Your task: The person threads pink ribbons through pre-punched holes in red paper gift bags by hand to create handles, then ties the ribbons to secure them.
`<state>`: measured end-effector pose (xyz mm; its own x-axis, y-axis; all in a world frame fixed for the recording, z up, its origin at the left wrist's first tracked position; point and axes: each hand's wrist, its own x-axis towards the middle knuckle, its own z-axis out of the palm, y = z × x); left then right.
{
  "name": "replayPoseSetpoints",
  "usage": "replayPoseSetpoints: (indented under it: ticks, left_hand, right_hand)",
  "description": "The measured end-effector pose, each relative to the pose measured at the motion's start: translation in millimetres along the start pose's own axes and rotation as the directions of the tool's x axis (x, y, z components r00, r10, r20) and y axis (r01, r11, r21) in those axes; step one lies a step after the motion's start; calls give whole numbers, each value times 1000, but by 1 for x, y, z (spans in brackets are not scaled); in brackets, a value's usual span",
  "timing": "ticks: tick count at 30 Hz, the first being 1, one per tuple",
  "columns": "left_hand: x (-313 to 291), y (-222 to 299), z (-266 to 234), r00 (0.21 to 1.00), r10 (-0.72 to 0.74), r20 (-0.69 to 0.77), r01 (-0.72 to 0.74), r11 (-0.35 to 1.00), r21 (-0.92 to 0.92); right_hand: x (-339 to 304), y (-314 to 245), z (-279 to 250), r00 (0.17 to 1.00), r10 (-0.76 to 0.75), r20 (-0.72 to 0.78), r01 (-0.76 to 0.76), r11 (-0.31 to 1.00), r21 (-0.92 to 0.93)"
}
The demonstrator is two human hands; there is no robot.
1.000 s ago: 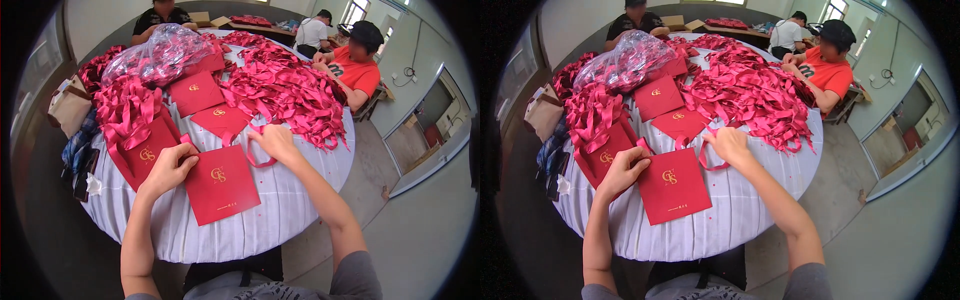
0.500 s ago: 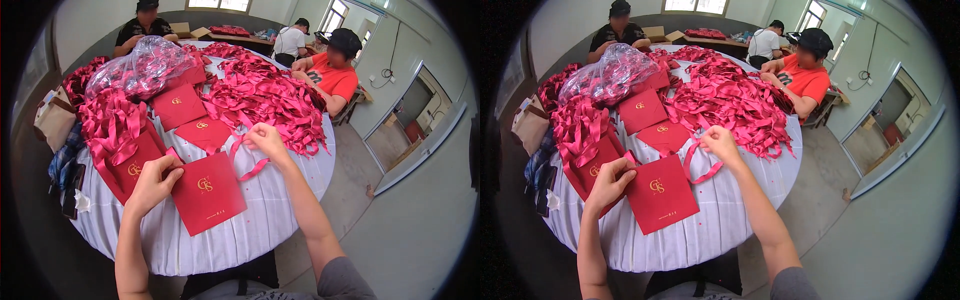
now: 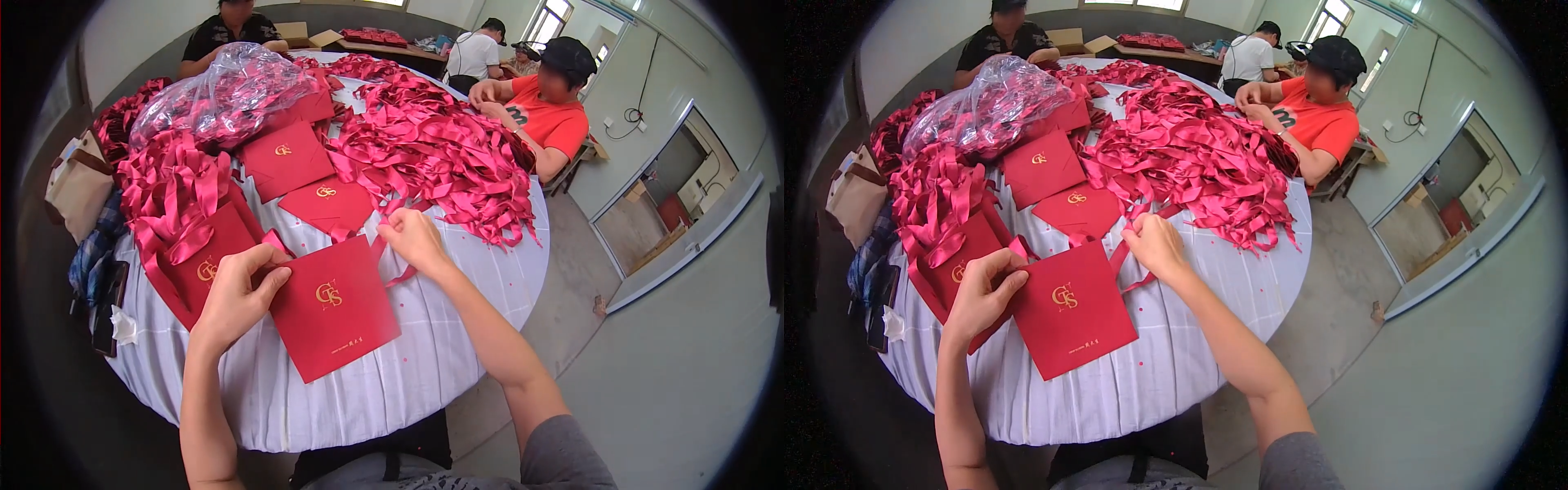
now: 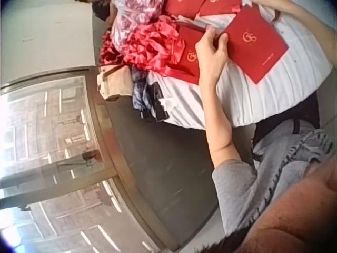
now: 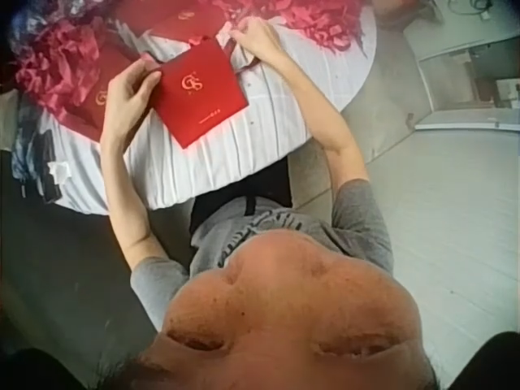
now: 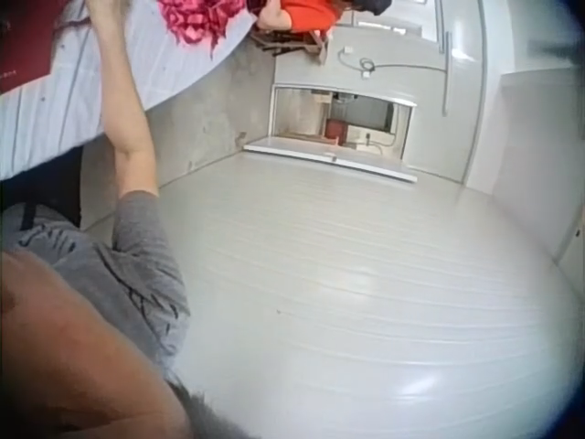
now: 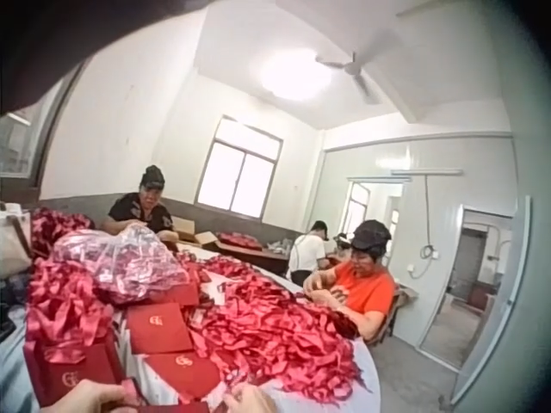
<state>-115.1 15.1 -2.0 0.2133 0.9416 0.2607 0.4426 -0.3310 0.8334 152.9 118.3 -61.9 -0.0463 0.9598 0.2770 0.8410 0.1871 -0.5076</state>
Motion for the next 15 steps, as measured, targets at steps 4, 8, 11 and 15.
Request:
replayPoseSetpoints:
  ticks: [4, 8, 11, 15]
  left_hand:
    - [-2, 3, -3, 999, 24, -27, -25, 999, -38]
    - [-5, 9, -6, 1000, 7, 1, -7, 999, -50]
    - [-7, 4, -7, 1000, 3, 7, -2, 993, -114]
    - [-4, 0, -7, 999, 10, 38, 0, 965, -262]
  right_hand:
    - [4, 11, -13, 998, -19, -59, 38, 936, 350]
    - [0, -9, -45, 998, -64, -24, 47, 392, 919]
    - [-11, -29, -71, 974, -226, 36, -10, 117, 993]
    - [-31, -52, -81, 918, -344, 198, -153, 153, 976]
